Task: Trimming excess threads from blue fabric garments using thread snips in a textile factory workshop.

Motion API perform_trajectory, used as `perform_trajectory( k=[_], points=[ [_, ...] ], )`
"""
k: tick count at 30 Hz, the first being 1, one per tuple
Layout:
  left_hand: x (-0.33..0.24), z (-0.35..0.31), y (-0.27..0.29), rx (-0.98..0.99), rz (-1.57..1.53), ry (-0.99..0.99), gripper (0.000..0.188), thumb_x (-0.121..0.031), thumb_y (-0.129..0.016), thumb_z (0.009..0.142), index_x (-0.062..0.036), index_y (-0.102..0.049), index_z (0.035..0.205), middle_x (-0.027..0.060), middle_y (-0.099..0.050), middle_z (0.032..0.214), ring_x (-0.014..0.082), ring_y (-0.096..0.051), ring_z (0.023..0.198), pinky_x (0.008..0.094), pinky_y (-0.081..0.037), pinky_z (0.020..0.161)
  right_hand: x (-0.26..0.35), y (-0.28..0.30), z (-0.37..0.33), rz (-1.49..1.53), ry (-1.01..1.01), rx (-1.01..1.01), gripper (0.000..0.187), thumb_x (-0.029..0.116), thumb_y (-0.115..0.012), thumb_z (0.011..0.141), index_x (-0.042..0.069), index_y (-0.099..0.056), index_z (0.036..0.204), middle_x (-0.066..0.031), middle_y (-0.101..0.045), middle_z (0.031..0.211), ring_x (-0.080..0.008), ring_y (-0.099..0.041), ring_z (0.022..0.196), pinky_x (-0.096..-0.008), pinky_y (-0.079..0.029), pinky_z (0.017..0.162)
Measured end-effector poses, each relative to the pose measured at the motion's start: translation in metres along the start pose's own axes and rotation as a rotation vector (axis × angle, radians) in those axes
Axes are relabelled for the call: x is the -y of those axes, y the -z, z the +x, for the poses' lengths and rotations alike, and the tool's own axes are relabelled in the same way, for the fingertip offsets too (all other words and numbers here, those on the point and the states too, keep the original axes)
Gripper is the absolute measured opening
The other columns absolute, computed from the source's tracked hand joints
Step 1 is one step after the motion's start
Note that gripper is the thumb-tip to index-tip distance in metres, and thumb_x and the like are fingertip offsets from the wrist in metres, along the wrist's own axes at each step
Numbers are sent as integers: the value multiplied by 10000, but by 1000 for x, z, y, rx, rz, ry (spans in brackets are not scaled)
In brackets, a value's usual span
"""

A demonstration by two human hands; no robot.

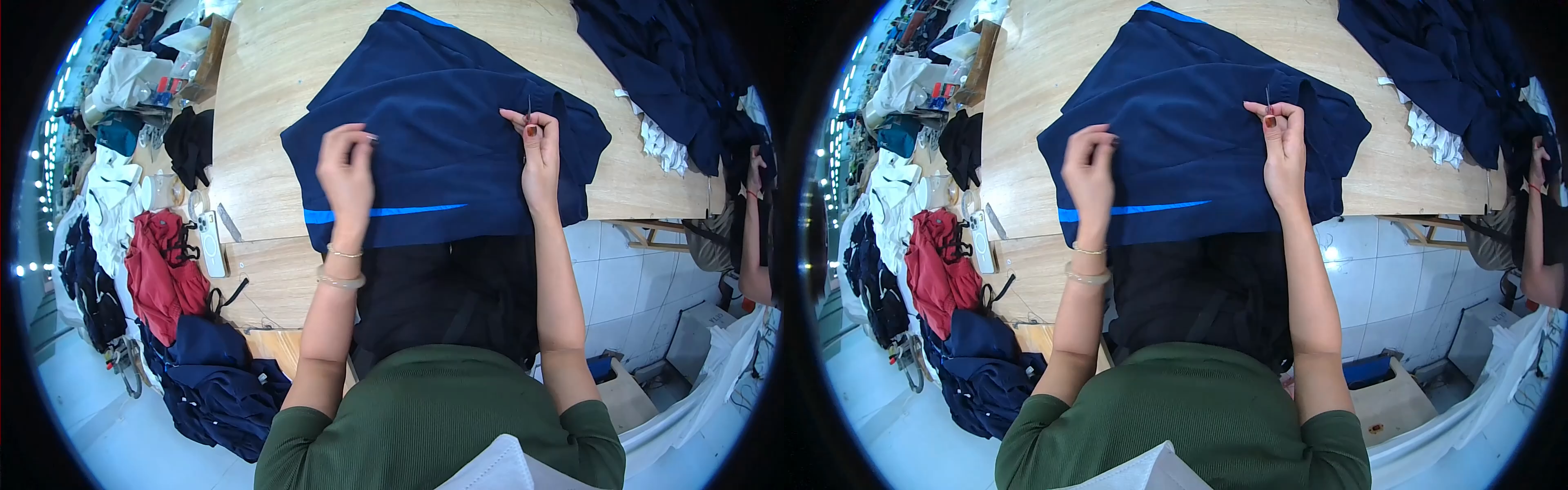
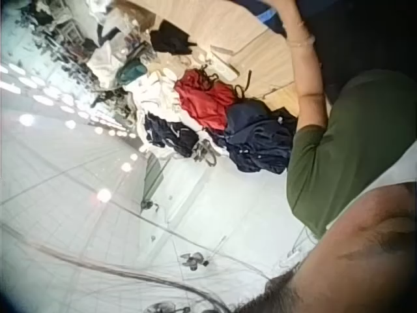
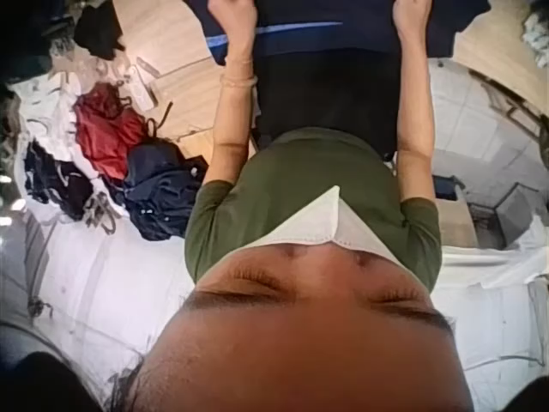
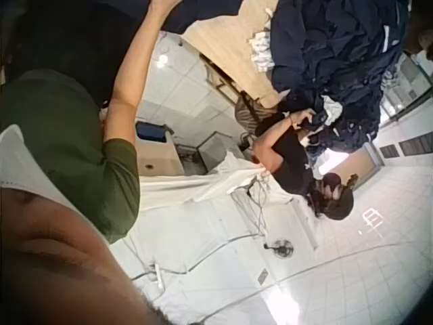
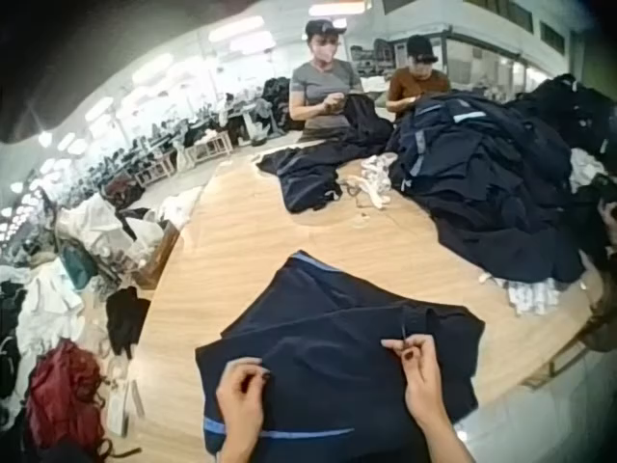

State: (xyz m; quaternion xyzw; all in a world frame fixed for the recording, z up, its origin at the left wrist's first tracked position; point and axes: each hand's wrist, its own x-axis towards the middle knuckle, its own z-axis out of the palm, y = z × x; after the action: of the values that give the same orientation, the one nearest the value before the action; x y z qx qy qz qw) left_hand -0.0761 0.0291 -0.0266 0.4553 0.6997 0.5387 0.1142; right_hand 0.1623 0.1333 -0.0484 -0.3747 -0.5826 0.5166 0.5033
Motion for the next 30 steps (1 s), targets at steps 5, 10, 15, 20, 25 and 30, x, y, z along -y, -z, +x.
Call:
perform_trajectory(
  k=[5, 10, 15, 20, 25, 30],
  points=[
    [24, 19, 94, -329, 184, 201, 114, -14, -516, 926, 33, -619, 941, 91, -630, 904, 147, -610, 808, 291, -495, 720, 6, -1, 2, 25, -1, -18, 256, 287, -402, 1031, 39, -429, 1089, -182, -641, 1122, -189, -580, 1088, -300, -393, 1011],
    [66, -13, 162, -376, 183, 278, 234, 6, -491, 920, 21, -600, 1127, 96, -608, 1055, 132, -608, 822, 274, -504, 712, 17, 1, 6, 54, -28, -99, 268, 277, -399, 1031, 35, -477, 1115, -160, -631, 1084, -221, -627, 1005, -307, -465, 864],
    [32, -43, 144, 27, -6, 650, 249, -141, -499, 978, 29, -657, 1065, 59, -681, 859, 80, -602, 714, 202, -485, 620, 40, -2, 2, 220, -35, -92, 248, 247, -401, 1033, 33, -481, 1130, -117, -594, 1008, -136, -545, 841, -251, -423, 780],
    [30, -44, 125, 107, -2, 676, 194, -128, -608, 916, 37, -684, 986, 34, -664, 801, 55, -573, 659, 193, -457, 589, 66, -25, -5, 293, -151, 28, 299, 292, -407, 1031, 38, -491, 1165, -37, -528, 913, -80, -437, 756, -219, -356, 709],
    [18, -27, 128, 188, -264, 792, 157, -140, -664, 881, 6, -693, 932, -11, -617, 736, 38, -538, 639, 184, -420, 577, 74, -38, -13, 134, -166, 203, 96, 120, -612, 921, 35, -652, 941, 12, -589, 868, -43, -515, 787, -170, -389, 742],
    [-22, -6, 125, 175, -704, 787, 148, -174, -666, 893, -29, -679, 867, -46, -576, 700, 17, -506, 645, 167, -388, 580, 97, -77, -9, 11, -132, 449, 133, -22, -607, 861, -33, -686, 967, -23, -580, 892, -58, -584, 799, -168, -460, 756]
  ],
)
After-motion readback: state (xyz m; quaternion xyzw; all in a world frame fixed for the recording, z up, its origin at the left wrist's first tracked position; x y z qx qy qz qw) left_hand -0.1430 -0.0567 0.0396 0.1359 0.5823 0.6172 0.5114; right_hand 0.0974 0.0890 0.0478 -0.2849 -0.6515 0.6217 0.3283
